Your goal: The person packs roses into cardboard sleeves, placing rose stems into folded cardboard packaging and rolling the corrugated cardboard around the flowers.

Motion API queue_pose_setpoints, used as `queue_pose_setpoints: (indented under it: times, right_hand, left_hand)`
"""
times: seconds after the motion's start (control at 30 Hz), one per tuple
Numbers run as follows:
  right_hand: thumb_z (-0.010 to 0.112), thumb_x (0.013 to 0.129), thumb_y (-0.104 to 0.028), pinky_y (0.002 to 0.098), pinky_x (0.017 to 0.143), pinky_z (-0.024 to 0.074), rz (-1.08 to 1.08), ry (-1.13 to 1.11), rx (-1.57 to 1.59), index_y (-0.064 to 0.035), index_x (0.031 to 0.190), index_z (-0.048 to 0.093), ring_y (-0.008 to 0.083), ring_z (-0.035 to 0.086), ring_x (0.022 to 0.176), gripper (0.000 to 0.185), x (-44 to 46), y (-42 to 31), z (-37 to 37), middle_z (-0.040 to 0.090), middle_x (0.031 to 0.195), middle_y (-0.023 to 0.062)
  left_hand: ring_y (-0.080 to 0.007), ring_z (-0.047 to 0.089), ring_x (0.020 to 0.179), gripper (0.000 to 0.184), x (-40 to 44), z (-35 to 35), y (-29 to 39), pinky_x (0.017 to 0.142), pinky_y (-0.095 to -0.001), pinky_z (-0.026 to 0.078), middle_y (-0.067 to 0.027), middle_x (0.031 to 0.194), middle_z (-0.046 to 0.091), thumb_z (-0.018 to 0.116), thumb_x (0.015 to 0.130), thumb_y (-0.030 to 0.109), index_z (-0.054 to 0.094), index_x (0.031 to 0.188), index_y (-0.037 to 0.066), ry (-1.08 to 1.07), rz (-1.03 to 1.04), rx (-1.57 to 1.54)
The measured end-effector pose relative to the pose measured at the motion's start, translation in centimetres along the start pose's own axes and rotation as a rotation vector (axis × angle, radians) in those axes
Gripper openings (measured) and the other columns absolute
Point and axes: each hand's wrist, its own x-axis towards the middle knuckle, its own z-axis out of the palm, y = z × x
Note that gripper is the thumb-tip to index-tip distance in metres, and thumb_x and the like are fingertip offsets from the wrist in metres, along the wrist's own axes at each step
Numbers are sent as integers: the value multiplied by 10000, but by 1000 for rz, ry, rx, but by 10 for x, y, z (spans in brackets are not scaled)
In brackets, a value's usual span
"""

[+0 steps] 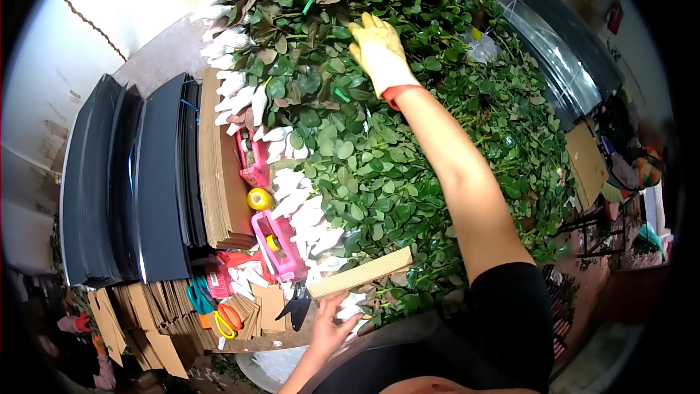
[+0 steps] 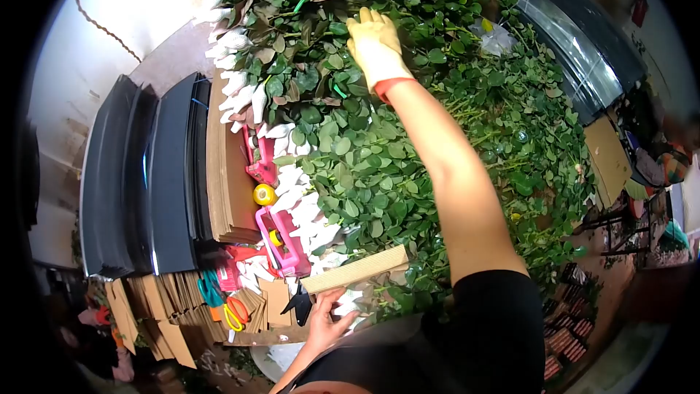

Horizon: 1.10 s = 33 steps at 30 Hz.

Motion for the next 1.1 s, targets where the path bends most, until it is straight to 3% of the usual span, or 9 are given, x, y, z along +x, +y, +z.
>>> queue_pose_setpoints:
  times: [0.17,0.3,0.4,0.43,0.5,0.63,0.7,0.9,1.1]
  right_hand:
    - [650,971,-320,447,1263,272,1,-348,24,-182,1180,750,308,456,1464,269,0,-21,-38,510,1592,61]
    - [717,939,-200,404,909,594,-363,187,512,-147,1046,771,255,718,1054,130,-67,-19,-25,754,1236,70]
    - [679,925,-133,383,726,618,-413,191,548,-128,1038,758,238,739,767,138,-101,-14,-73,790,1021,76]
    - [654,906,-100,366,671,610,-103,-350,626,-117,1021,748,224,744,766,150,-101,-16,-108,778,951,89]
    - [665,848,11,340,649,617,-390,-44,611,-90,1065,719,233,749,744,246,-128,6,-155,758,892,83]
    - [765,834,63,398,877,614,-613,-168,547,-53,1174,698,342,729,1020,366,-193,31,-258,744,1144,145]
    - [778,869,-29,422,914,582,-530,-479,489,-64,1170,694,329,709,1040,314,-238,33,-294,748,1134,126]
    - [790,845,-68,442,922,582,-333,-749,480,-27,1058,719,363,712,997,227,-373,35,-255,750,1078,150]
    - [745,881,-120,445,1117,472,-271,-706,-113,-53,1450,548,360,586,1292,606,-386,3,-276,612,1389,195]
  left_hand:
    - [-227,665,1031,643,0,2,-1,774,-329,620,-115,1271,608,911,822,135,630,1400,96,17,32,-18]
    - [-230,638,1141,645,0,3,0,917,-342,562,-136,1305,628,917,806,128,622,1374,46,8,-14,-50]
    - [-233,655,1112,624,1,2,-2,918,-351,567,-137,1298,636,903,805,111,624,1358,29,16,30,16]
    - [-233,659,1105,613,2,2,-6,926,-352,565,-136,1293,639,896,807,108,627,1352,27,19,56,54]
    - [-222,660,1085,597,1,4,-13,927,-347,565,-122,1256,644,877,809,103,634,1351,40,16,-9,30]
    - [-198,650,1029,566,6,5,-10,738,-331,583,-123,1184,651,863,820,130,631,1325,25,42,90,41]
    - [-212,643,1012,504,1,5,-15,789,-346,571,-130,1157,647,843,843,141,635,1286,19,-71,-205,52]
    - [-323,666,1178,698,-4,9,-11,998,-414,536,-135,1320,659,864,819,143,516,1420,70,91,59,-26]
    - [-283,680,1071,766,0,13,-13,935,-420,559,-170,1285,649,885,817,219,448,1421,38,121,47,-22]
